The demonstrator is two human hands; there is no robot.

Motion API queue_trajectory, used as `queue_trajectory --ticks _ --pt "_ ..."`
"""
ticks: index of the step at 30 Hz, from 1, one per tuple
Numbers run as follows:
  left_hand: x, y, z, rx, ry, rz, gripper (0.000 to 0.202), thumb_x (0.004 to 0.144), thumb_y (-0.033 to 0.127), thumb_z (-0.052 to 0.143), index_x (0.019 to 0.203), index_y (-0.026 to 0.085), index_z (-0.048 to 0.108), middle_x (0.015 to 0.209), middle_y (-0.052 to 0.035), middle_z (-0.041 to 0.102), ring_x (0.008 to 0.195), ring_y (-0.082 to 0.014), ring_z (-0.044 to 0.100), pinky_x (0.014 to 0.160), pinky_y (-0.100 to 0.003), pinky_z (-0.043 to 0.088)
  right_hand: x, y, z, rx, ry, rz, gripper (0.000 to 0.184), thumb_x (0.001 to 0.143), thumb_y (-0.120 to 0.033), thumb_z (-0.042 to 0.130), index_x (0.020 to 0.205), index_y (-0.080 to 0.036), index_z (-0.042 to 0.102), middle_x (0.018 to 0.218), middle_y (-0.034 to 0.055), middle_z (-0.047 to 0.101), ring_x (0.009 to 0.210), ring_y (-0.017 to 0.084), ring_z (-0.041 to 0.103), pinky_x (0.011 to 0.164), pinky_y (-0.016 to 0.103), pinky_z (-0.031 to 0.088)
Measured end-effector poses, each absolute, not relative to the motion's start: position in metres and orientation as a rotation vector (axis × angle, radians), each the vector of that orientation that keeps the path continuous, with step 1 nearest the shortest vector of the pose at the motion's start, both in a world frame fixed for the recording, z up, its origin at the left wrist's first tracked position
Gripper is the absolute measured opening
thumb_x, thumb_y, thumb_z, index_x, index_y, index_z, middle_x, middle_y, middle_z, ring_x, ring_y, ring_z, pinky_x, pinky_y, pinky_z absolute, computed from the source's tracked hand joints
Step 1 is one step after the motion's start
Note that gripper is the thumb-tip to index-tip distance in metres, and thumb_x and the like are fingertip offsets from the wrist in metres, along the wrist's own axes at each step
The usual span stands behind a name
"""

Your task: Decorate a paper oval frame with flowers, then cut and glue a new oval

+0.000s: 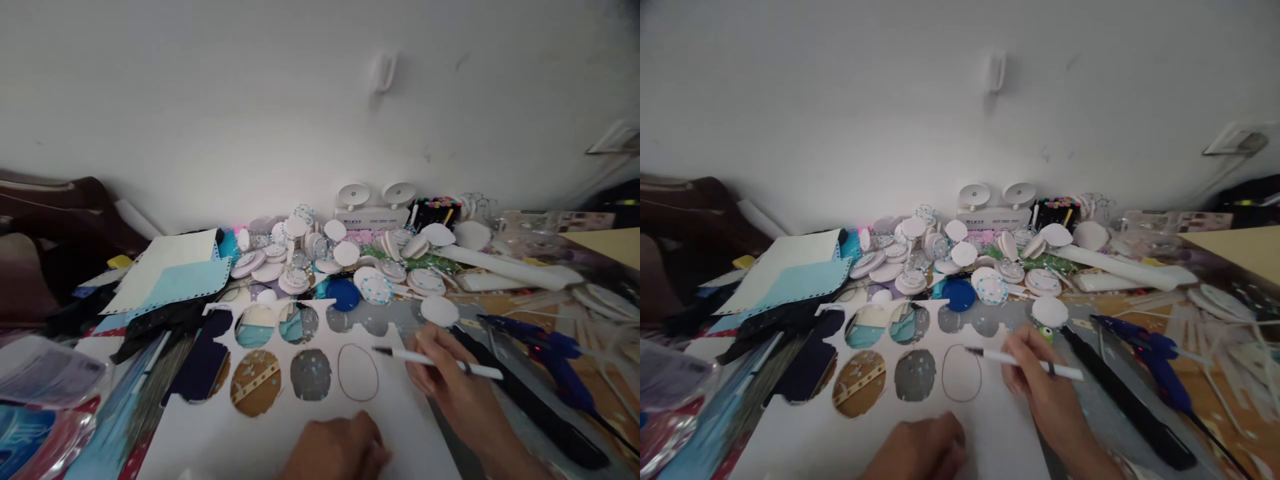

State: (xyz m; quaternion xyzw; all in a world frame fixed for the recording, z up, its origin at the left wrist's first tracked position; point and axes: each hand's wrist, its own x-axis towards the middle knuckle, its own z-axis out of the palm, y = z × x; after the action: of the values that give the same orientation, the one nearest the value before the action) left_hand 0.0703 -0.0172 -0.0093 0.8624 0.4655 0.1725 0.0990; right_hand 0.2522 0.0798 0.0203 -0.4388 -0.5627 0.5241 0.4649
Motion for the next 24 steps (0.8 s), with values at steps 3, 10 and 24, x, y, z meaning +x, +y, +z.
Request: queue_trajectory --ticks 3,10,24 --pt "0.053 -0.017 0.017 2.254 1.422 0.621 0.018 0.098 0.031 0.050 0.089 0.018 0.060 0.060 0.0061 0.060 0.050 -0.0058 0.051 0.046 -0.012 0.037 0.266 0.051 0.029 -1.075 -1.416 1.342 0.048 0.091 -0.056 0.051 0.056 -0.026 0.040 0.046 -0.0043 0.039 0.040 0.014 0.034 0.039 0.028 0.029" --pt "0.057 -0.040 0.053 1.785 1.291 0.756 0.039 0.091 0.052 0.056 0.087 0.016 0.071 0.068 -0.0007 0.064 0.061 -0.0098 0.052 0.056 -0.016 0.041 0.281 0.018 0.042 -1.148 -1.649 1.349 0.047 0.089 -0.056 0.055 0.054 -0.025 0.047 0.050 -0.0010 0.049 0.046 0.016 0.048 0.043 0.026 0.040" --pt "0.060 -0.060 0.039 2.050 1.136 0.998 0.052 0.094 0.062 0.043 0.093 0.019 0.072 0.071 -0.0051 0.072 0.059 -0.0118 0.063 0.053 -0.017 0.045 0.281 -0.013 0.051 -1.197 -1.565 1.250 0.051 0.085 -0.059 0.056 0.055 -0.024 0.036 0.050 -0.0035 0.037 0.044 0.014 0.038 0.039 0.026 0.032"
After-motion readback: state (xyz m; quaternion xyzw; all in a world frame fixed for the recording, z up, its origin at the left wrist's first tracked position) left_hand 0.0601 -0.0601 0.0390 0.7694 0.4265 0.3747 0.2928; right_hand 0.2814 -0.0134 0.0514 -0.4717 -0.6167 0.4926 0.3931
